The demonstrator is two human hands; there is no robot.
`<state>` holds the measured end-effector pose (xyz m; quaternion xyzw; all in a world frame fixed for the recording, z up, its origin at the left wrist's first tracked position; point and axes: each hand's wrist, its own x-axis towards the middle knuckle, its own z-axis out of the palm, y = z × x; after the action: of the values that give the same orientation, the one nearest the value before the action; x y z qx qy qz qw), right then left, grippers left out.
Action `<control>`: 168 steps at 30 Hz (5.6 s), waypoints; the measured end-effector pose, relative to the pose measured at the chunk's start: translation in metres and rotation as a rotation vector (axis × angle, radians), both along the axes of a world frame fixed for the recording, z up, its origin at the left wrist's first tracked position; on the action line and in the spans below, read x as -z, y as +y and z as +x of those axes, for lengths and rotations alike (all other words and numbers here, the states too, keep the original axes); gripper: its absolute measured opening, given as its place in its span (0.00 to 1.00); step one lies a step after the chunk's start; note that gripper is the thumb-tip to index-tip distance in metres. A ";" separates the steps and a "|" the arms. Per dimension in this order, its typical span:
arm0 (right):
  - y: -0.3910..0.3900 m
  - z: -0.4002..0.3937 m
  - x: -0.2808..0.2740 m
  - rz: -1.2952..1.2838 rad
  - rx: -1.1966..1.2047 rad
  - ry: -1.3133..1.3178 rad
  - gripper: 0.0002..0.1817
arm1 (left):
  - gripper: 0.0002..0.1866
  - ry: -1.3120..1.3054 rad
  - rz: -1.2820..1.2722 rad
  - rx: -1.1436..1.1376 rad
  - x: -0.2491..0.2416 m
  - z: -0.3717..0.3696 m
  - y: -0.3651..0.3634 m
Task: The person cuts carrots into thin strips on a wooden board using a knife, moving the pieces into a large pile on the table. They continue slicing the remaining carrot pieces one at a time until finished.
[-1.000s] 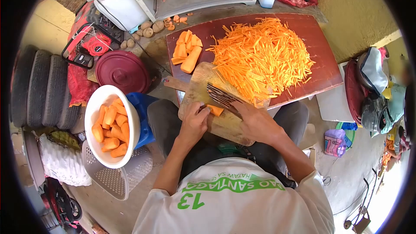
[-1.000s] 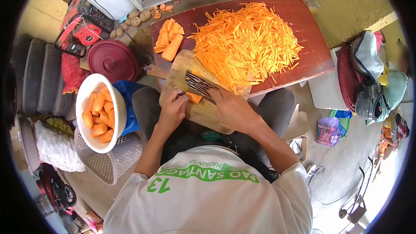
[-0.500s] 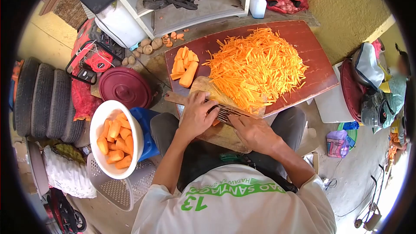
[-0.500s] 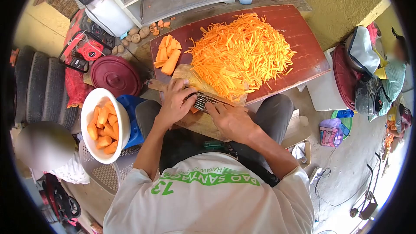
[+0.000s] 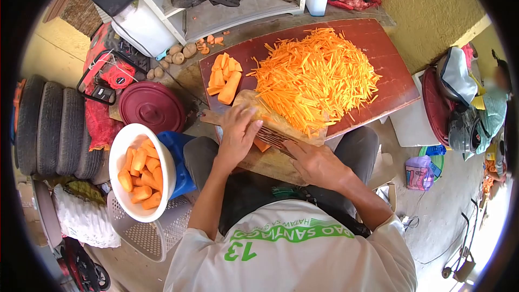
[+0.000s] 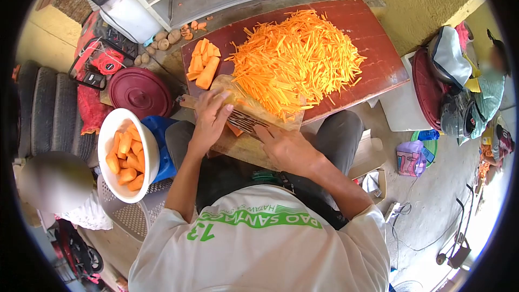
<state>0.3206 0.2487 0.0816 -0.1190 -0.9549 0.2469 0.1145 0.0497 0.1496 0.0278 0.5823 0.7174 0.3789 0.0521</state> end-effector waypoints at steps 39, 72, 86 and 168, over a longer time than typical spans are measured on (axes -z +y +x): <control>0.007 -0.004 -0.004 0.046 0.076 -0.146 0.29 | 0.20 -0.054 0.073 -0.092 0.050 0.048 -0.052; 0.121 -0.004 0.019 0.582 0.136 -0.149 0.37 | 0.20 0.110 0.047 -0.098 0.042 0.049 -0.053; 0.151 0.002 0.015 0.417 0.342 -0.065 0.28 | 0.20 0.111 0.044 -0.095 0.042 0.050 -0.054; 0.302 0.141 0.033 0.252 0.688 -0.169 0.26 | 0.52 -0.375 -0.203 0.104 0.023 -0.010 0.255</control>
<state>0.4616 0.5508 0.0490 -0.4378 -0.8880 0.0640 0.1254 0.0392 0.4047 0.0048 0.5297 0.6986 0.4032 0.2622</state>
